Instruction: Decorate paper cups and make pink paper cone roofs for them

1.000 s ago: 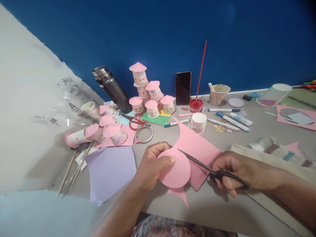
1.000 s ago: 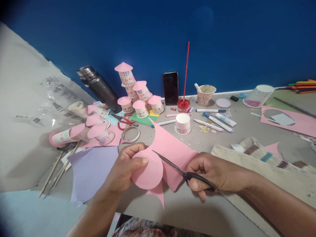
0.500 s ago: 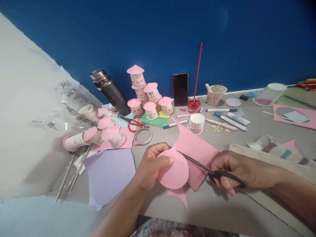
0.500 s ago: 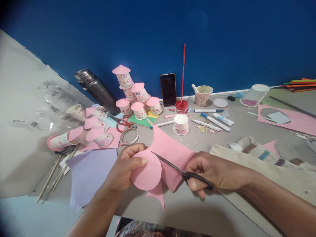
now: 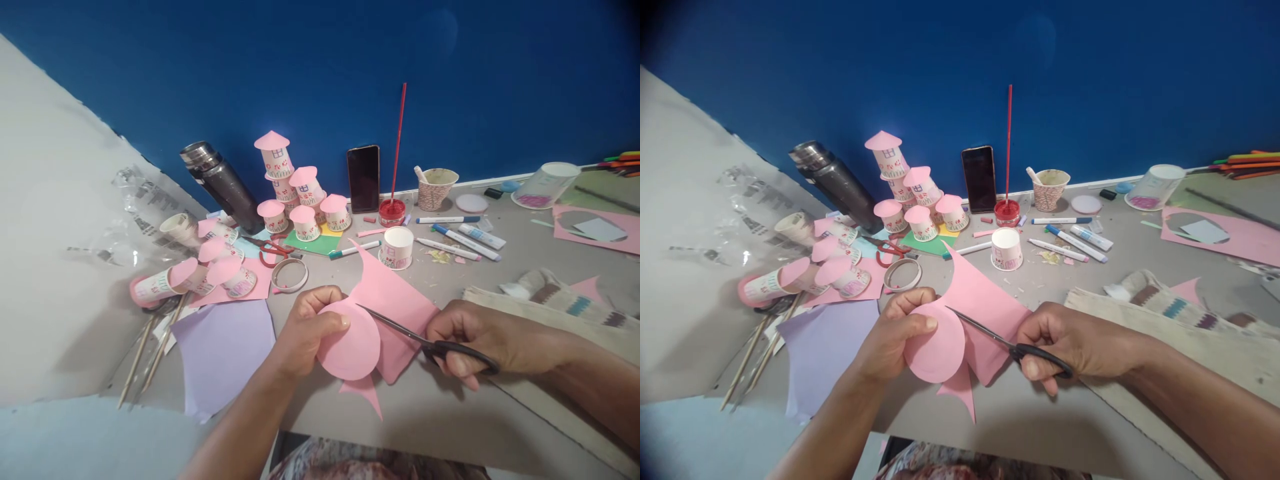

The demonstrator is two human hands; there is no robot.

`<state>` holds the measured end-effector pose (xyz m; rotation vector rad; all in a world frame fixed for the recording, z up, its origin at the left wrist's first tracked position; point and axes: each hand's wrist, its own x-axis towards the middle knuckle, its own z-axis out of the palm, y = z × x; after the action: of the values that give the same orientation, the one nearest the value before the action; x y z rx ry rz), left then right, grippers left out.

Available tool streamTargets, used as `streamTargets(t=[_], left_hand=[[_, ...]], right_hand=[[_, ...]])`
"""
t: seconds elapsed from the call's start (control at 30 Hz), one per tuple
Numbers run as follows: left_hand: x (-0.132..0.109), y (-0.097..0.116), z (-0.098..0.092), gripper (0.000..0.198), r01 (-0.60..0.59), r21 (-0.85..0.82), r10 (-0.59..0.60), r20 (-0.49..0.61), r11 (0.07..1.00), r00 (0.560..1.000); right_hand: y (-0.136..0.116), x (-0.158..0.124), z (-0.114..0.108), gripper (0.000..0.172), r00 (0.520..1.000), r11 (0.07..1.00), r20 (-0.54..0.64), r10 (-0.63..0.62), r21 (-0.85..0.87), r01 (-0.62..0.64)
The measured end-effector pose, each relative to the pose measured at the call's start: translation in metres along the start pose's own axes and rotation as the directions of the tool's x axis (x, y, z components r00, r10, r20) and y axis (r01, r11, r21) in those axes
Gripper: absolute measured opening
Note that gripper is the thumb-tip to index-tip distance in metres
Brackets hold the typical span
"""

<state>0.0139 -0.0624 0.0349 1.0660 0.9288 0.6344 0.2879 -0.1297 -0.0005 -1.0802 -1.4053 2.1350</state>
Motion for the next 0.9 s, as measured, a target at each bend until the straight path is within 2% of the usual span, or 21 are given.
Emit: streamTargets(t=[0.27,0.6,0.9], left_hand=[[0.0019,-0.0014,0.0022,0.026,0.003,0.023,-0.004,0.056,1.000,0.998],[0.0008,0.0011,0.0027,0.027,0.026,0.000,-0.026,0.079,1.000,0.997],[-0.0002,0.0038,0.0012,0.023,0.090,0.069,-0.098,0.124,0.994,0.987]], right_hand=[[0.0026,-0.0001,-0.0017,0.046,1.000,1.000,0.005,0.021,-0.011,-0.021],[-0.0020,-0.0028,-0.0005,0.049,0.999,0.999,0.003,0.039,-0.008,-0.038],[-0.0021,-0.0007,-0.0003,0.053,0.998,0.998,0.034,0.056,-0.030,-0.055]])
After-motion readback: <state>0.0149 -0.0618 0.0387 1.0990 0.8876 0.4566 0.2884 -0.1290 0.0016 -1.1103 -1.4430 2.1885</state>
